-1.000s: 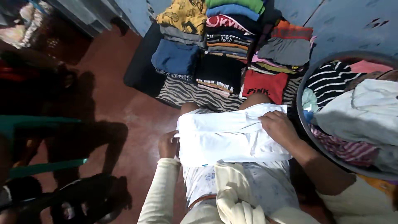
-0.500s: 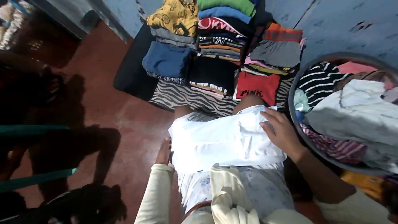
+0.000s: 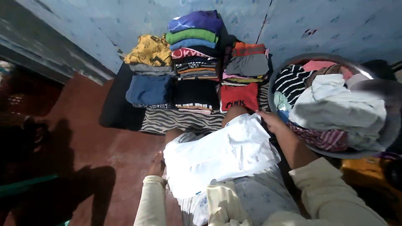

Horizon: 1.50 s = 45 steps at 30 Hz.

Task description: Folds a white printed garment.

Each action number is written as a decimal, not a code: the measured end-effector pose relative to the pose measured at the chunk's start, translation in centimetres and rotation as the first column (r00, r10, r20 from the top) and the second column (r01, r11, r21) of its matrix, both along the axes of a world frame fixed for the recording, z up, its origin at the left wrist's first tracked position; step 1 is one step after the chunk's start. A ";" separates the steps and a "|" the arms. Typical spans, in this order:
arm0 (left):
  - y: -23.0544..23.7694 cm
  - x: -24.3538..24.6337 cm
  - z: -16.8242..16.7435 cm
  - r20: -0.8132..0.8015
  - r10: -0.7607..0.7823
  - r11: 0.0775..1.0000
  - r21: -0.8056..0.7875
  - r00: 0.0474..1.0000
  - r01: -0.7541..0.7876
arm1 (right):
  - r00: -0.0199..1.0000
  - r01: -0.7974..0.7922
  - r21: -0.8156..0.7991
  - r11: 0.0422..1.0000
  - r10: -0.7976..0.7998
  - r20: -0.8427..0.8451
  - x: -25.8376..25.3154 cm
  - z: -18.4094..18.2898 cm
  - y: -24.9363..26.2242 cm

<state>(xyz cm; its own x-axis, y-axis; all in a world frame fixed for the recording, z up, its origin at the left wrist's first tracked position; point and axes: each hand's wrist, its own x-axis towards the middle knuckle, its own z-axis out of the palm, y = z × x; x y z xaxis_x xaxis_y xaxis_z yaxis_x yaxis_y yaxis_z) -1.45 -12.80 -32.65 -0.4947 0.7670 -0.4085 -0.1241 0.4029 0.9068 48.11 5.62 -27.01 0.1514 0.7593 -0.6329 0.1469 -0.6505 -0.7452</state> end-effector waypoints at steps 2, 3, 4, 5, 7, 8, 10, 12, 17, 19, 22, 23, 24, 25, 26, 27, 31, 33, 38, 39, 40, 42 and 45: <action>-0.1 -0.4 0.5 -0.087 0.010 0.999 0.051 0.996 -0.006 | 0.998 0.025 0.086 0.996 -0.019 -0.066 -0.1 -0.3 0.1; -0.3 -0.4 1.3 -0.141 0.022 0.997 0.071 0.990 -0.012 | 0.995 0.049 0.137 0.989 -0.037 -0.090 0.2 -0.5 0.0; -0.4 -0.5 2.3 -0.194 0.046 0.995 0.095 0.980 -0.028 | 0.993 0.077 0.199 0.977 -0.057 -0.104 0.6 -0.6 -0.1; -0.5 -0.7 3.3 -0.247 0.085 0.990 0.128 0.965 -0.054 | 0.991 0.099 0.260 0.961 -0.072 -0.111 1.1 -0.7 -0.3; -0.5 -1.1 4.8 -0.296 0.177 0.962 0.253 0.939 -0.102 | 0.992 0.116 0.349 0.930 -0.091 -0.087 2.0 -0.8 -0.6; -0.6 -1.5 5.0 -0.296 0.203 0.943 0.315 0.933 -0.106 | 0.995 0.100 0.381 0.919 -0.086 -0.054 2.3 -0.7 -0.8; -0.6 -1.1 5.3 -0.300 0.221 0.947 0.295 0.928 -0.130 | 0.998 0.051 0.416 0.908 -0.064 0.018 2.3 -0.5 -1.2; -1.1 0.5 4.9 -0.307 0.144 0.990 0.056 0.941 -0.133 | 0.994 -0.019 0.395 0.918 -0.026 0.109 2.1 -0.5 -1.4; -4.5 2.9 1.1 -0.010 0.001 0.999 -0.044 1.000 -0.001 | 0.873 -0.305 0.180 0.935 0.199 0.446 1.9 1.4 -1.8; -6.2 2.8 0.7 -0.018 -0.030 0.998 0.052 0.999 0.031 | 0.839 -0.377 0.238 0.895 0.221 0.498 1.1 3.8 -2.9; -8.2 2.4 1.6 -0.054 -0.013 0.989 0.146 0.998 0.021 | 0.828 -0.490 0.415 0.767 0.260 0.497 -1.8 8.0 -5.6; -8.6 1.9 2.1 -0.052 -0.023 0.983 0.179 0.998 0.032 | 0.825 -0.526 0.468 0.711 0.290 0.485 -3.1 8.9 -6.7; -8.9 1.5 2.8 -0.053 -0.034 0.980 0.192 0.998 0.044 | 0.813 -0.563 0.511 0.649 0.326 0.482 -4.4 9.2 -7.8; -9.0 1.1 3.7 -0.047 -0.068 0.980 0.184 0.997 0.075 | 0.785 -0.611 0.539 0.580 0.356 0.508 -5.6 9.0 -8.9; -9.1 0.9 4.5 -0.026 -0.114 0.980 0.163 0.993 0.117 | 0.737 -0.670 0.537 0.513 0.368 0.567 -6.7 8.2 -9.8; -9.3 0.6 5.1 0.001 -0.169 0.976 0.136 0.986 0.168 | 0.660 -0.742 0.490 0.457 0.370 0.654 -7.6 7.1 -10.7; -9.8 0.2 6.8 -0.063 -0.349 0.934 0.064 0.935 0.352 | 0.223 -0.930 -0.017 0.368 0.597 0.771 -9.3 4.5 -12.1; -9.7 0.2 8.5 -0.190 -0.321 0.938 0.071 0.928 0.340 | 0.216 -0.929 -0.046 0.368 0.639 0.738 -9.5 5.0 -11.8; -7.1 4.0 18.3 -0.320 -0.293 0.937 0.090 0.901 0.337 | 0.705 -0.706 0.451 0.546 0.606 0.369 -7.5 7.2 -10.3; -6.3 5.9 20.4 -0.327 -0.314 0.926 0.104 0.891 0.364 | 0.771 -0.604 0.487 0.631 0.617 0.157 -6.8 7.8 -10.0; -5.3 8.2 22.2 -0.334 -0.353 0.904 0.118 0.874 0.410 | 0.798 -0.498 0.469 0.730 0.597 -0.084 -6.0 8.4 -9.7; -3.0 13.5 24.6 -0.367 -0.468 0.824 0.146 0.804 0.547 | 0.731 -0.403 0.338 0.850 0.522 -0.439 -3.7 8.8 -9.0; 1.0 22.9 24.9 -0.317 -0.693 0.652 0.106 0.647 0.750 | 0.638 -0.420 0.228 0.878 0.464 -0.614 0.8 7.8 -8.4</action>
<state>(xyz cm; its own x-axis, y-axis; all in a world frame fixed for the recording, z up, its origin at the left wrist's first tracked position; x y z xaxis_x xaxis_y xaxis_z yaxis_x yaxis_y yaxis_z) 21.45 -11.77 -7.79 0.2009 0.9685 -0.1468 0.3426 0.0710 0.9368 48.90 -2.74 -19.21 -0.6309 0.6658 -0.3983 -0.1138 -0.5872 -0.8014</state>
